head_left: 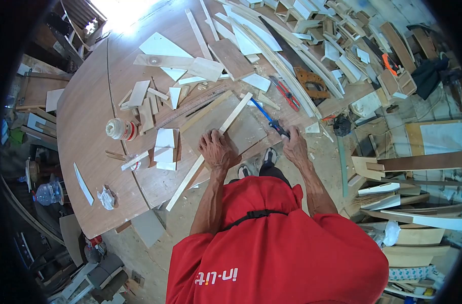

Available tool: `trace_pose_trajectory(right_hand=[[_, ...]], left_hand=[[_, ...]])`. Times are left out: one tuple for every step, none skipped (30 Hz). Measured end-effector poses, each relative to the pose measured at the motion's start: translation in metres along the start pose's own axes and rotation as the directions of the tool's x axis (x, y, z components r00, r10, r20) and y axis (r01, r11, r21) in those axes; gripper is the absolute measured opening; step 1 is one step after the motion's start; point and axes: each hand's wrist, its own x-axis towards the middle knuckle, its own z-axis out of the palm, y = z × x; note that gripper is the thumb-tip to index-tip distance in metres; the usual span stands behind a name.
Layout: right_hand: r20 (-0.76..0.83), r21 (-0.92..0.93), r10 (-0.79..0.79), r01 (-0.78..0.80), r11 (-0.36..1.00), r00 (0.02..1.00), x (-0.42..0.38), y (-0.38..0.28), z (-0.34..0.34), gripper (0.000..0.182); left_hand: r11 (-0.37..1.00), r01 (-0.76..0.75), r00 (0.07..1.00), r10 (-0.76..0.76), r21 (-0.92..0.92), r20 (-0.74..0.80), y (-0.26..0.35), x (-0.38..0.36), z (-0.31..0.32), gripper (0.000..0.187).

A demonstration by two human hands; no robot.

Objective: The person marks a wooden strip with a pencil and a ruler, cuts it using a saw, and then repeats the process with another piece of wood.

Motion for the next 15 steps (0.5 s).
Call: trace_pose_trajectory(right_hand=[[0.042, -0.043, -0.009, 0.011, 0.999, 0.999, -0.002, 0.004, -0.002, 0.031], [0.084, -0.086, -0.016, 0.023, 0.996, 0.996, -0.004, 0.008, -0.003, 0.037], [0.080, -0.086, -0.012, 0.019, 0.996, 0.997, -0.004, 0.006, -0.003, 0.037], [-0.004, -0.091, 0.033, -0.034, 0.995, 0.999, -0.003, 0.004, -0.002, 0.029], [-0.088, -0.091, 0.078, -0.086, 0.992, 0.993, -0.002, 0.002, -0.002, 0.022], [-0.092, -0.090, 0.081, -0.089, 0.992, 0.992, -0.001, 0.001, -0.003, 0.022], [-0.115, -0.029, 0.067, -0.071, 0.997, 0.991, 0.000, 0.001, -0.003, 0.021], [-0.140, 0.031, 0.055, -0.051, 0.998, 0.989, -0.001, 0.000, -0.003, 0.021], [-0.143, 0.030, 0.058, -0.054, 0.998, 0.988, -0.005, -0.001, -0.003, 0.021], [-0.068, 0.008, 0.046, -0.045, 0.999, 0.997, -0.010, -0.002, -0.003, 0.024], [0.009, -0.014, 0.034, -0.034, 0.999, 0.999, -0.015, -0.003, -0.002, 0.026], [0.007, -0.016, 0.037, -0.037, 0.999, 0.999, -0.020, -0.004, 0.002, 0.026], [-0.033, -0.004, 0.066, -0.067, 0.998, 0.997, -0.024, -0.005, 0.007, 0.024], [-0.072, 0.011, 0.097, -0.097, 0.995, 0.993, -0.029, -0.006, 0.012, 0.022], [-0.109, 0.026, 0.127, -0.125, 0.992, 0.986, -0.032, -0.005, 0.014, 0.020]], left_hand=[[1.000, 0.005, 1.000, -0.005, -0.012, -0.003, 0.000, 0.000, 0.000, 0.017], [1.000, 0.009, 1.000, -0.009, -0.023, -0.007, 0.001, 0.000, -0.001, 0.018], [1.000, 0.004, 1.000, -0.004, -0.026, -0.005, -0.001, 0.000, 0.001, 0.018], [1.000, 0.002, 1.000, -0.002, -0.011, -0.005, -0.002, -0.001, 0.003, 0.019], [1.000, 0.000, 1.000, 0.000, 0.005, -0.006, -0.004, -0.001, 0.004, 0.020], [1.000, -0.004, 1.000, 0.004, 0.004, -0.005, -0.004, -0.001, 0.004, 0.020], [1.000, -0.009, 1.000, 0.009, 0.012, -0.007, -0.005, -0.002, 0.004, 0.021], [1.000, -0.014, 1.000, 0.014, 0.020, -0.008, -0.006, -0.002, 0.004, 0.022], [1.000, -0.018, 1.000, 0.018, 0.017, -0.007, -0.005, -0.001, 0.004, 0.022], [1.000, -0.002, 1.000, 0.002, 0.005, 0.004, -0.003, -0.001, 0.003, 0.021], [1.000, 0.016, 1.000, -0.016, -0.006, 0.015, -0.002, -0.001, 0.003, 0.021], [1.000, 0.014, 1.000, -0.014, -0.009, 0.017, -0.001, -0.001, 0.002, 0.021], [1.000, 0.012, 1.000, -0.012, -0.001, 0.007, -0.001, 0.000, 0.001, 0.021], [1.000, 0.011, 1.000, -0.011, 0.007, -0.003, 0.000, 0.000, 0.000, 0.021], [1.000, 0.010, 1.000, -0.010, 0.006, -0.001, 0.000, 0.000, -0.001, 0.021]])
